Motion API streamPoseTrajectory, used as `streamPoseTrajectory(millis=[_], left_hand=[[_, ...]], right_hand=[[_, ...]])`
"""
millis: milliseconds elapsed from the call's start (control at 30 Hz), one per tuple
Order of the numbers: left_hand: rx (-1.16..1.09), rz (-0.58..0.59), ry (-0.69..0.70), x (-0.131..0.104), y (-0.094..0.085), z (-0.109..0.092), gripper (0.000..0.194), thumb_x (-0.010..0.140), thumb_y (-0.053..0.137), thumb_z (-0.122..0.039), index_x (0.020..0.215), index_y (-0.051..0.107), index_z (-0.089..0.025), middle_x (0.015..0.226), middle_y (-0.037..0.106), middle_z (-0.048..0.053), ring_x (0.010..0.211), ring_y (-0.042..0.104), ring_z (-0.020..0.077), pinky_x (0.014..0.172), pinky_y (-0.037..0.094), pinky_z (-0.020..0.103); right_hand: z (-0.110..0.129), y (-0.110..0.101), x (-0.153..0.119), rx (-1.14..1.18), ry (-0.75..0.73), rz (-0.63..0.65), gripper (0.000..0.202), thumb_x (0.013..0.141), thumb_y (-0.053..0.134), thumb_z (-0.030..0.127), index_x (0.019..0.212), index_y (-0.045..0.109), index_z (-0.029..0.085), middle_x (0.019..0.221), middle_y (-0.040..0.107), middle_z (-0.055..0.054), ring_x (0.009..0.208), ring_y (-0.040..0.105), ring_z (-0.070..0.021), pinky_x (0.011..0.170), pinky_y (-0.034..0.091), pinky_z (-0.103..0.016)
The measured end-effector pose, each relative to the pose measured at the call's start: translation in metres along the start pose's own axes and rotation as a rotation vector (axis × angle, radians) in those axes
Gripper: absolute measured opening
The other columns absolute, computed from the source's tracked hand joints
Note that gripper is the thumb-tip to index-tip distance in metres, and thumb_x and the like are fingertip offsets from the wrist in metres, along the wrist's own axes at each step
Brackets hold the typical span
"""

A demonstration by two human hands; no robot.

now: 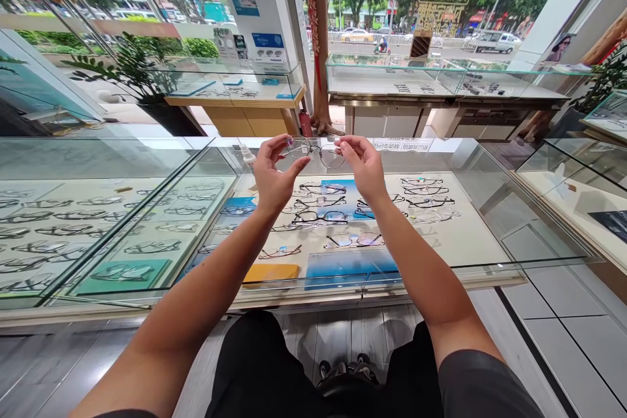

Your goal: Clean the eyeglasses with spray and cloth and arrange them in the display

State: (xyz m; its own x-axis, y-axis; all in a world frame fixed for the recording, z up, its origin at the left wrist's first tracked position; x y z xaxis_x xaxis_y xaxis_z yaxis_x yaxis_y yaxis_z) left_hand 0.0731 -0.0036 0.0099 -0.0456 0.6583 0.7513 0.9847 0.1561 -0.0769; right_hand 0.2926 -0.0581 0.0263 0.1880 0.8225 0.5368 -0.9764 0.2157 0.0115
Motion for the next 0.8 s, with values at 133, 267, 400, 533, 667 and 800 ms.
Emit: streamPoseTrajectory(millis=[133,267,400,533,667,800], left_hand=[[0.091,0.1,0.106,0.003,0.0,-0.011,0.067,0.079,0.095,-0.062,0.132,0.072,-0.027,0.132,0.076,0.012,0.124,0.072,0.0313,0.105,0.058,0.049],[0.134,0.202,0.232,0.002,0.002,-0.021,0.065,0.081,0.094,-0.059,0.133,0.072,-0.027,0.13,0.078,0.011,0.121,0.073,0.0301,0.109,0.057,0.05],[0.052,0.281,0.186,0.0,0.005,-0.02,0.068,0.083,0.094,-0.056,0.138,0.069,-0.025,0.13,0.078,0.012,0.117,0.076,0.0269,0.105,0.06,0.045],[-0.089,0.363,0.056,0.001,0.008,-0.013,0.074,0.079,0.098,-0.052,0.14,0.068,-0.023,0.13,0.079,0.013,0.118,0.078,0.0263,0.105,0.062,0.043],[-0.223,0.43,-0.012,0.002,0.012,-0.007,0.073,0.077,0.101,-0.047,0.137,0.069,-0.021,0.126,0.08,0.014,0.117,0.079,0.0264,0.104,0.063,0.043],[-0.351,0.473,-0.077,0.002,0.015,-0.002,0.07,0.077,0.101,-0.041,0.137,0.069,-0.02,0.129,0.079,0.015,0.118,0.077,0.0262,0.1,0.065,0.041]], right_hand=[[0.006,-0.006,0.003,-0.153,-0.023,0.084,0.024,0.096,0.076,0.052,0.105,0.079,0.029,0.118,0.083,-0.005,0.116,0.076,-0.025,0.112,0.06,-0.053],[0.004,-0.005,0.003,-0.222,-0.018,0.18,0.016,0.093,0.079,0.044,0.096,0.082,0.029,0.111,0.084,-0.003,0.114,0.075,-0.025,0.115,0.054,-0.055],[0.004,-0.005,0.004,-0.23,0.013,0.218,0.013,0.09,0.079,0.041,0.091,0.082,0.028,0.116,0.083,-0.004,0.119,0.073,-0.0253,0.116,0.051,-0.053],[0.001,-0.005,0.004,-0.182,0.166,0.291,0.017,0.086,0.082,0.044,0.087,0.082,0.026,0.121,0.082,-0.006,0.117,0.072,-0.0251,0.113,0.051,-0.05],[-0.005,-0.003,0.002,-0.056,0.317,0.4,0.019,0.084,0.084,0.045,0.086,0.084,0.026,0.119,0.084,-0.006,0.113,0.073,-0.0241,0.113,0.052,-0.047],[-0.01,-0.002,0.0,0.051,0.396,0.472,0.019,0.081,0.087,0.044,0.084,0.086,0.026,0.103,0.085,-0.005,0.104,0.073,-0.0225,0.108,0.054,-0.043]])
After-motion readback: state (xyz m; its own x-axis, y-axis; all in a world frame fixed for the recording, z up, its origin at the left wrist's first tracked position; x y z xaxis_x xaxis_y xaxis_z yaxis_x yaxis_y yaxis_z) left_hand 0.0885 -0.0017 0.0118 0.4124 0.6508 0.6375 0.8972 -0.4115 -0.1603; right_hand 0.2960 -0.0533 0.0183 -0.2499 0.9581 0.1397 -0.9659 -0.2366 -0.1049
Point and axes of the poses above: each hand's wrist, its own x-axis towards the middle knuckle, its own y-axis out of the palm, z = x × y, the point moved 4 cm from there along x, towards the middle knuckle
